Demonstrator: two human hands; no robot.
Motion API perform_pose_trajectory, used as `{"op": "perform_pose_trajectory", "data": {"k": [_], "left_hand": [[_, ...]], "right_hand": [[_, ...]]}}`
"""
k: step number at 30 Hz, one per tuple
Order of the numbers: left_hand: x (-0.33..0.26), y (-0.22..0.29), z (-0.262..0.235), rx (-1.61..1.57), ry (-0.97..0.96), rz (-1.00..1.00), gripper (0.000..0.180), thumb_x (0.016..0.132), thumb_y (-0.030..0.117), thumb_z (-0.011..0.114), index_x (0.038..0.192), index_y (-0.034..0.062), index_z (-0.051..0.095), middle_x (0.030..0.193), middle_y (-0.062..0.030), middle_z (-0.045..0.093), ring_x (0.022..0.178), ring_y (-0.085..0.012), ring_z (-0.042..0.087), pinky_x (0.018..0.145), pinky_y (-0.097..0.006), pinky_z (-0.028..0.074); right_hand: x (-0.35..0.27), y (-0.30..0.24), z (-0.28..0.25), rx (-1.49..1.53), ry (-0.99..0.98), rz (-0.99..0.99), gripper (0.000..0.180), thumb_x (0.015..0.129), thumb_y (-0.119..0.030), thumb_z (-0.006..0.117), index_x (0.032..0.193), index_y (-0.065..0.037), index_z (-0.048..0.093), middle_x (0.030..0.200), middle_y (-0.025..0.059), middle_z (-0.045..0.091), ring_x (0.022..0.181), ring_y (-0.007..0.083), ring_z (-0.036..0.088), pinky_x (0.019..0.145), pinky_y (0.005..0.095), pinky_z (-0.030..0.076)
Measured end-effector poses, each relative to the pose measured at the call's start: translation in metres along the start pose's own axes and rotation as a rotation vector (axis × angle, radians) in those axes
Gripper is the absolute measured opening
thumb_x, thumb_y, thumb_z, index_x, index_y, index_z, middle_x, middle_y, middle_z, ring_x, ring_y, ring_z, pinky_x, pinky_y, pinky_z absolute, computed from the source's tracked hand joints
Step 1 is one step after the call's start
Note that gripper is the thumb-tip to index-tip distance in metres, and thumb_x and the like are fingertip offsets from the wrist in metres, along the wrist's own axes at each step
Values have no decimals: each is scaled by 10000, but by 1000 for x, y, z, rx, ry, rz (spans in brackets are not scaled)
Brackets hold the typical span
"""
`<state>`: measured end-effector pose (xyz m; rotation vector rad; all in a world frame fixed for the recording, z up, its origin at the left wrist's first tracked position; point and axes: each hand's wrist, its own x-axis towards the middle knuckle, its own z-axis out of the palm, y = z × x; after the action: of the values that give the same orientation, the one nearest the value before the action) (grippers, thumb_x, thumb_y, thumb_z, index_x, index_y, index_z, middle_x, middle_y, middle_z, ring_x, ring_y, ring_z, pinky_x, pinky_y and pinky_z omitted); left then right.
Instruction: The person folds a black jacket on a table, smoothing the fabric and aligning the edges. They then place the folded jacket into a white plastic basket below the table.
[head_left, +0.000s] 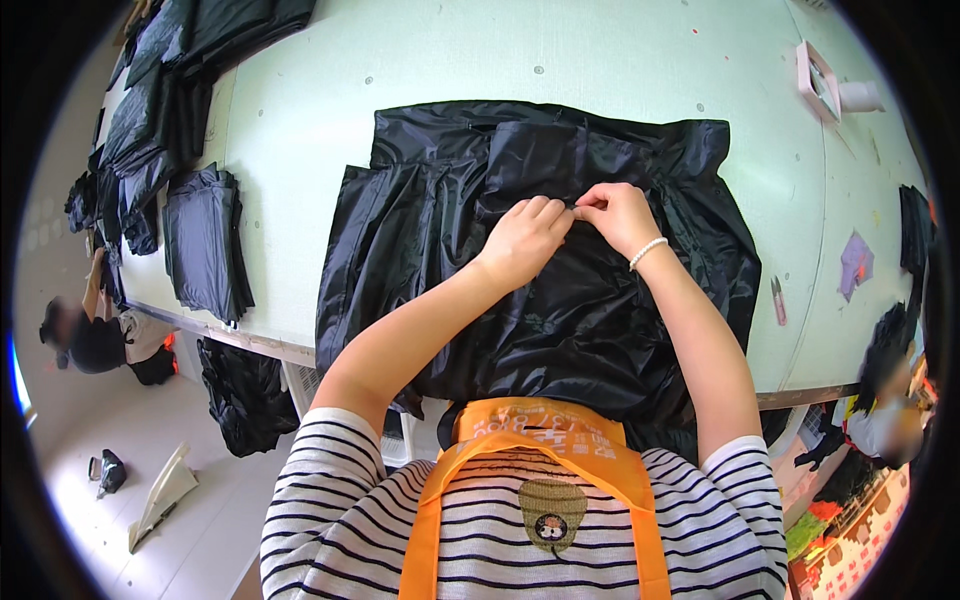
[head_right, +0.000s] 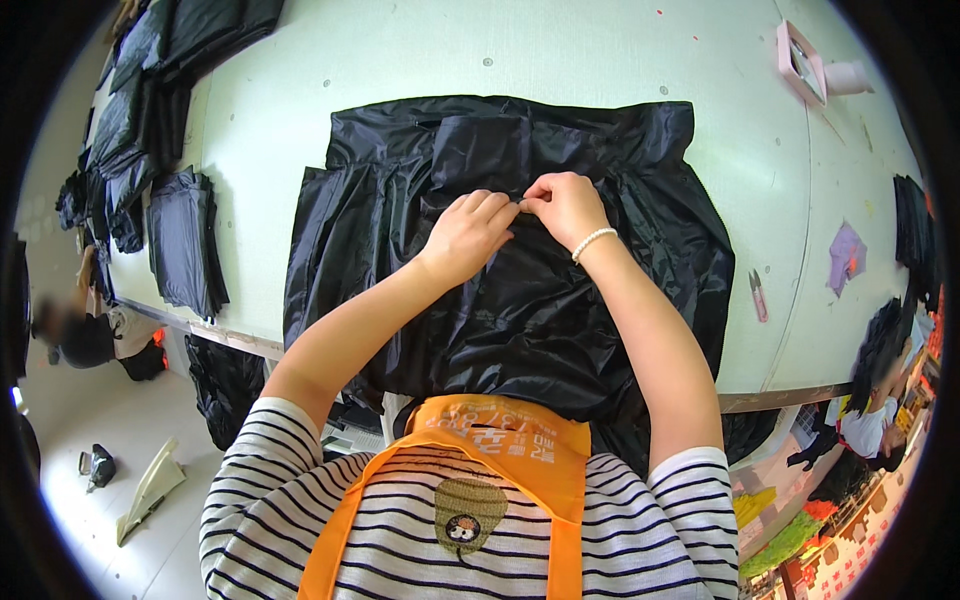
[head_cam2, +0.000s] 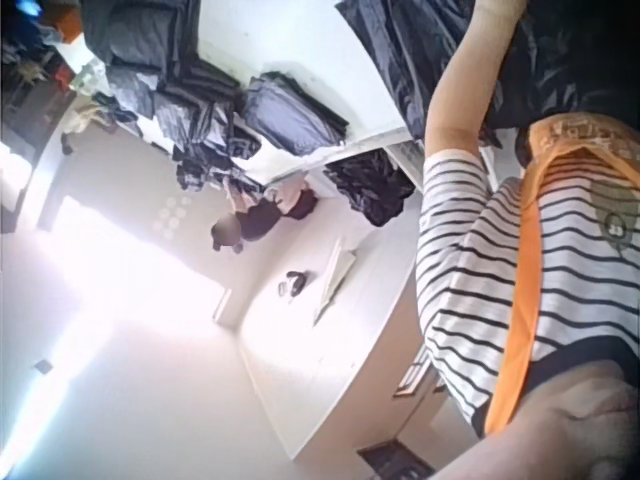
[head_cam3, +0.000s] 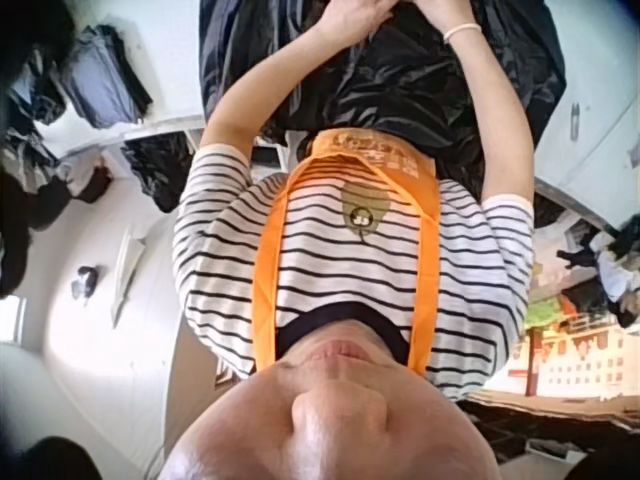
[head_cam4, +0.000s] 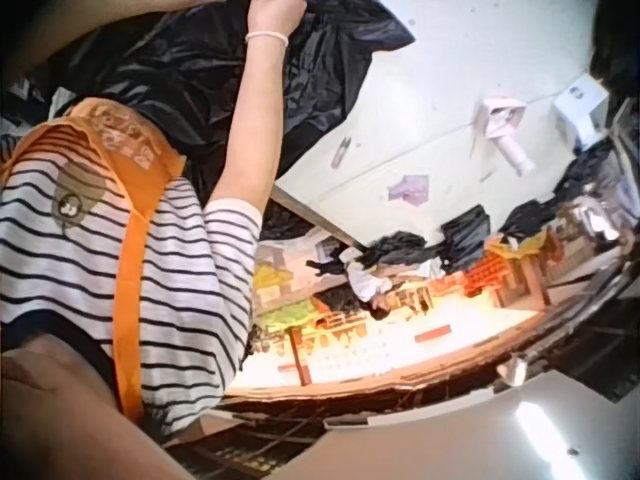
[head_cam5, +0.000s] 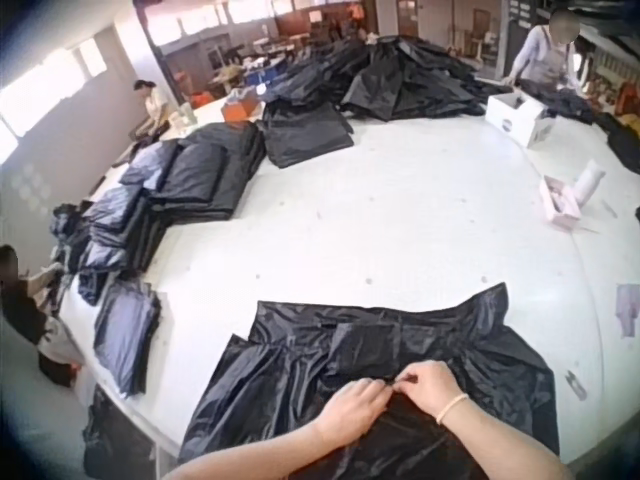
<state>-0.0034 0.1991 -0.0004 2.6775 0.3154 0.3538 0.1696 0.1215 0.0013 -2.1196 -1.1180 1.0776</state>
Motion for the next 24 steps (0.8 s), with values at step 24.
{"op": "perform_pose_trajectory", "data": {"k": [24], "left_hand": [[32,-28,-17,-122,76,11,297,729,160,736,985,31,661,977,-105,618,885,-290,585,773,-389,485]], "right_hand": [[28,-4,-15,11,-21,-39,158,753,-159,732,843,-35,699,743,127,680,666,252,655,643,307,504]]}}
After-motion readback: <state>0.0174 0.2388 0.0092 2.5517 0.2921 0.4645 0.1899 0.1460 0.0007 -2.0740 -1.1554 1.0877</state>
